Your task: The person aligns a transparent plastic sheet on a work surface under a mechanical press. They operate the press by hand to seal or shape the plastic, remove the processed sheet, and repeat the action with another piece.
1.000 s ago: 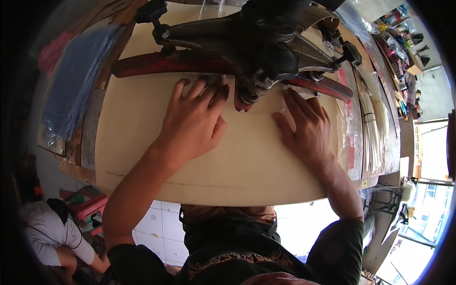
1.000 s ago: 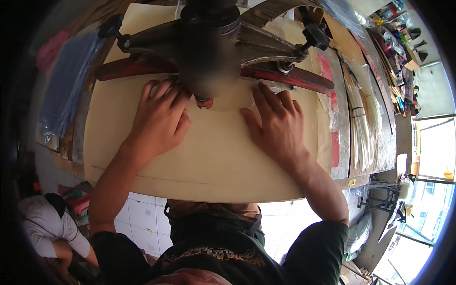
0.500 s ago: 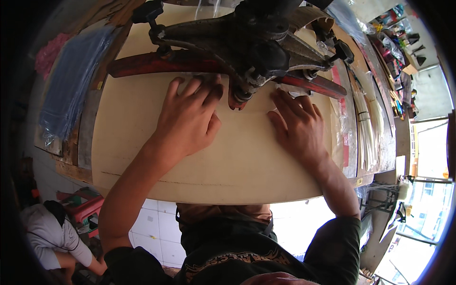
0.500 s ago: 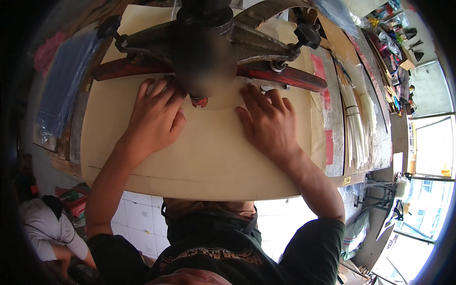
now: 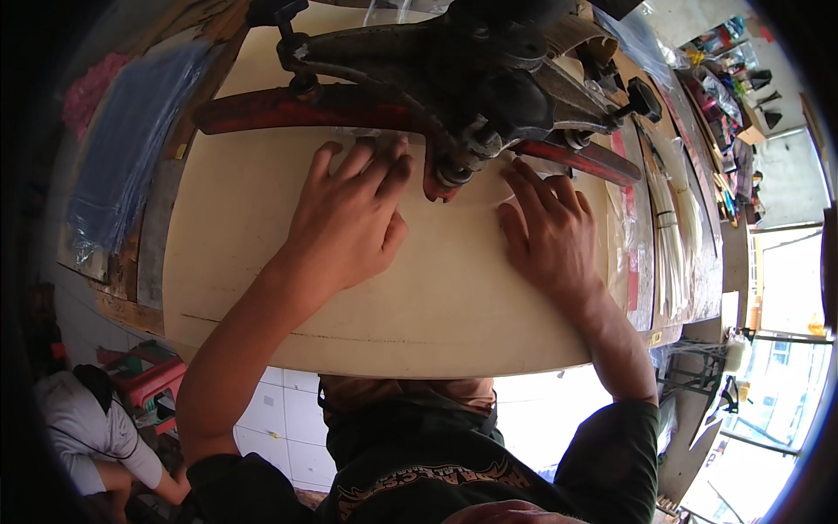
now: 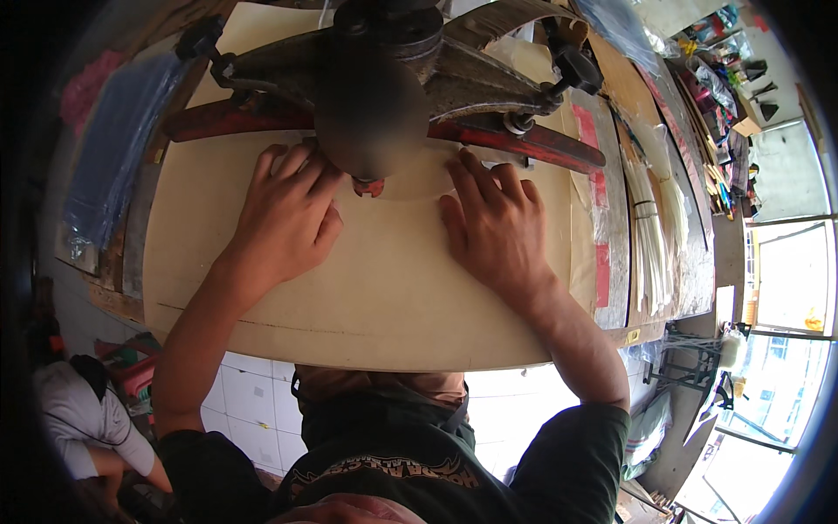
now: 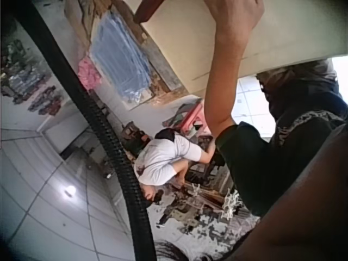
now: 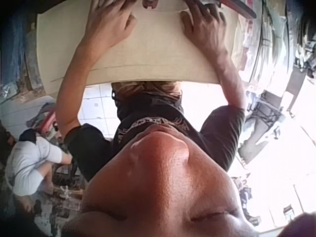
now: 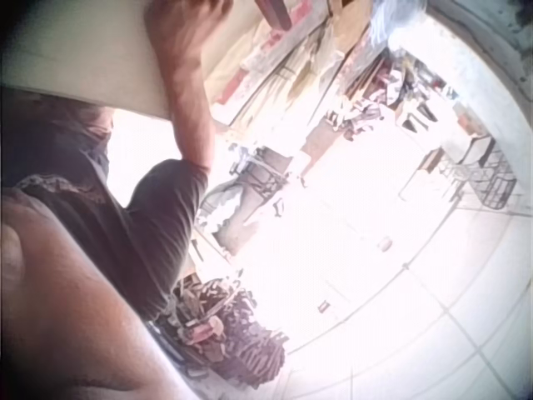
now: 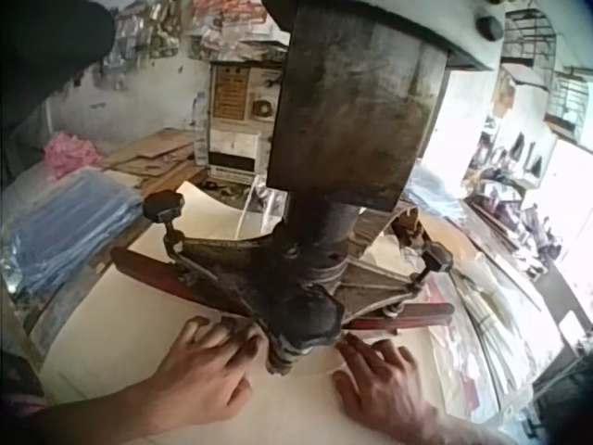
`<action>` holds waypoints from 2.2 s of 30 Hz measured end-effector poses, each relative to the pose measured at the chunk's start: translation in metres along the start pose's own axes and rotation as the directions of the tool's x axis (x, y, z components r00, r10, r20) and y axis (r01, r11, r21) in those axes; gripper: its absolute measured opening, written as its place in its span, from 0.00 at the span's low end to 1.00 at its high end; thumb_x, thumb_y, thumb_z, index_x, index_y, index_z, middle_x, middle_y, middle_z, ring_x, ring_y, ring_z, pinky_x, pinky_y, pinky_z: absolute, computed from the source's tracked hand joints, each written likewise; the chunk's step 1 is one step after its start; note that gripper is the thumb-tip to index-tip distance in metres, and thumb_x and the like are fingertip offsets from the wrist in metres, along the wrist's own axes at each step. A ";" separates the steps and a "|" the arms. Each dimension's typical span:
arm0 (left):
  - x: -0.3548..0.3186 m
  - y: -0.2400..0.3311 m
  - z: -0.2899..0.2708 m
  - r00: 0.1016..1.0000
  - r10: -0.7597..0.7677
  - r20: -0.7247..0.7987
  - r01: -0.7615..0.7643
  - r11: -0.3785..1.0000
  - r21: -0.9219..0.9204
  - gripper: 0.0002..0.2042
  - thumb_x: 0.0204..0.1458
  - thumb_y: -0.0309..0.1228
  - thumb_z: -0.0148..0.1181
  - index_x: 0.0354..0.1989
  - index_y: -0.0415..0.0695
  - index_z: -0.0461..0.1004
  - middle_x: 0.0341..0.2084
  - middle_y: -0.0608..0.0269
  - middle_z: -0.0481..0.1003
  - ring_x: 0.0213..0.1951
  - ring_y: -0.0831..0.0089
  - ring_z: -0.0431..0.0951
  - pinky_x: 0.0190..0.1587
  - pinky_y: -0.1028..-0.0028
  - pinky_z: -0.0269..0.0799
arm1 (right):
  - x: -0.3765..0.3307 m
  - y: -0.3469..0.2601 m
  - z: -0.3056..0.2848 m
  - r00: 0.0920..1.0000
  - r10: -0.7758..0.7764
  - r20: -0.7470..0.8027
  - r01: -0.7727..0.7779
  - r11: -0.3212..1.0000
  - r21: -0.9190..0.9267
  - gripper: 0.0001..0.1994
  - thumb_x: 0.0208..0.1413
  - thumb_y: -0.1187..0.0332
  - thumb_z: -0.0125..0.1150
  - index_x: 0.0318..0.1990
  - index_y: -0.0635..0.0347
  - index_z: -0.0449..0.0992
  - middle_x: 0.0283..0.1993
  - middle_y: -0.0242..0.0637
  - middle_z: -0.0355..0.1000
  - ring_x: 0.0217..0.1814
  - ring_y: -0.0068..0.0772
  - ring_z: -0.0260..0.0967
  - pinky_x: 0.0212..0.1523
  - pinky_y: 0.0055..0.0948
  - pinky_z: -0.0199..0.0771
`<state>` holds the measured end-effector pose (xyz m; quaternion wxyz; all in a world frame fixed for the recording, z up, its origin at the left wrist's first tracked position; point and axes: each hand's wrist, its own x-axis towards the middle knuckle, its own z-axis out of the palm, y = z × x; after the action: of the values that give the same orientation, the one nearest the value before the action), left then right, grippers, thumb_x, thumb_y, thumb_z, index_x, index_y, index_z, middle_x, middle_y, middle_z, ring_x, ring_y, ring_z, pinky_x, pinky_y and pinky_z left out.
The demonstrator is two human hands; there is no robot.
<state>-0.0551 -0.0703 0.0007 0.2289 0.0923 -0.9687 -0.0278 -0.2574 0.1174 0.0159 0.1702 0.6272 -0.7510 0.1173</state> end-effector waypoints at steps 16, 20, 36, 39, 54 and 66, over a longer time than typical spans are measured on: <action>-0.003 0.000 0.001 1.000 -0.020 0.022 0.020 1.000 -0.010 0.25 0.51 0.28 0.58 0.60 0.36 0.71 0.59 0.52 0.73 0.58 0.57 0.70 0.63 0.51 0.61 | 0.001 -0.001 0.000 1.000 -0.004 0.016 0.005 1.000 -0.021 0.19 0.59 0.65 0.62 0.56 0.62 0.77 0.60 0.43 0.77 0.49 0.42 0.74 0.44 0.41 0.74; -0.002 0.000 0.001 1.000 -0.022 0.022 0.022 1.000 -0.018 0.25 0.51 0.28 0.58 0.60 0.36 0.71 0.59 0.53 0.73 0.59 0.58 0.70 0.63 0.52 0.61 | 0.001 0.000 0.000 1.000 -0.004 0.011 0.005 1.000 -0.014 0.19 0.58 0.66 0.61 0.56 0.62 0.77 0.60 0.43 0.78 0.49 0.43 0.74 0.44 0.41 0.74; -0.001 0.001 0.003 1.000 -0.027 -0.009 0.027 1.000 0.013 0.21 0.51 0.31 0.60 0.54 0.37 0.76 0.60 0.55 0.75 0.57 0.63 0.71 0.62 0.53 0.62 | 0.001 -0.001 -0.001 1.000 0.008 0.024 -0.008 1.000 -0.018 0.18 0.58 0.67 0.61 0.55 0.62 0.77 0.61 0.43 0.77 0.48 0.42 0.75 0.43 0.40 0.74; -0.001 0.001 0.003 1.000 -0.028 -0.005 0.028 1.000 0.009 0.21 0.51 0.31 0.60 0.54 0.37 0.76 0.60 0.55 0.75 0.57 0.62 0.71 0.62 0.53 0.62 | 0.001 -0.001 -0.001 1.000 0.004 0.019 -0.004 1.000 -0.014 0.18 0.58 0.67 0.61 0.55 0.62 0.77 0.61 0.43 0.77 0.48 0.43 0.75 0.43 0.40 0.74; -0.004 -0.001 0.003 1.000 -0.016 0.014 0.016 1.000 -0.024 0.25 0.52 0.29 0.58 0.60 0.36 0.71 0.59 0.52 0.72 0.61 0.56 0.69 0.65 0.51 0.60 | -0.002 0.007 -0.002 0.999 0.028 -0.027 -0.024 0.994 0.108 0.17 0.58 0.67 0.64 0.53 0.61 0.79 0.58 0.40 0.80 0.49 0.44 0.77 0.48 0.41 0.78; -0.004 -0.002 0.003 1.000 -0.014 -0.005 0.014 1.000 -0.020 0.23 0.51 0.31 0.59 0.57 0.36 0.74 0.60 0.53 0.73 0.59 0.58 0.70 0.64 0.50 0.61 | -0.001 0.002 -0.004 1.000 -0.023 0.015 0.022 0.999 0.028 0.19 0.58 0.64 0.66 0.56 0.60 0.78 0.60 0.43 0.78 0.50 0.44 0.76 0.47 0.40 0.77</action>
<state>-0.0522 -0.0714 -0.0039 0.2322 0.0969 -0.9670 -0.0390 -0.2589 0.1206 0.0195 0.1571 0.6388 -0.7434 0.1210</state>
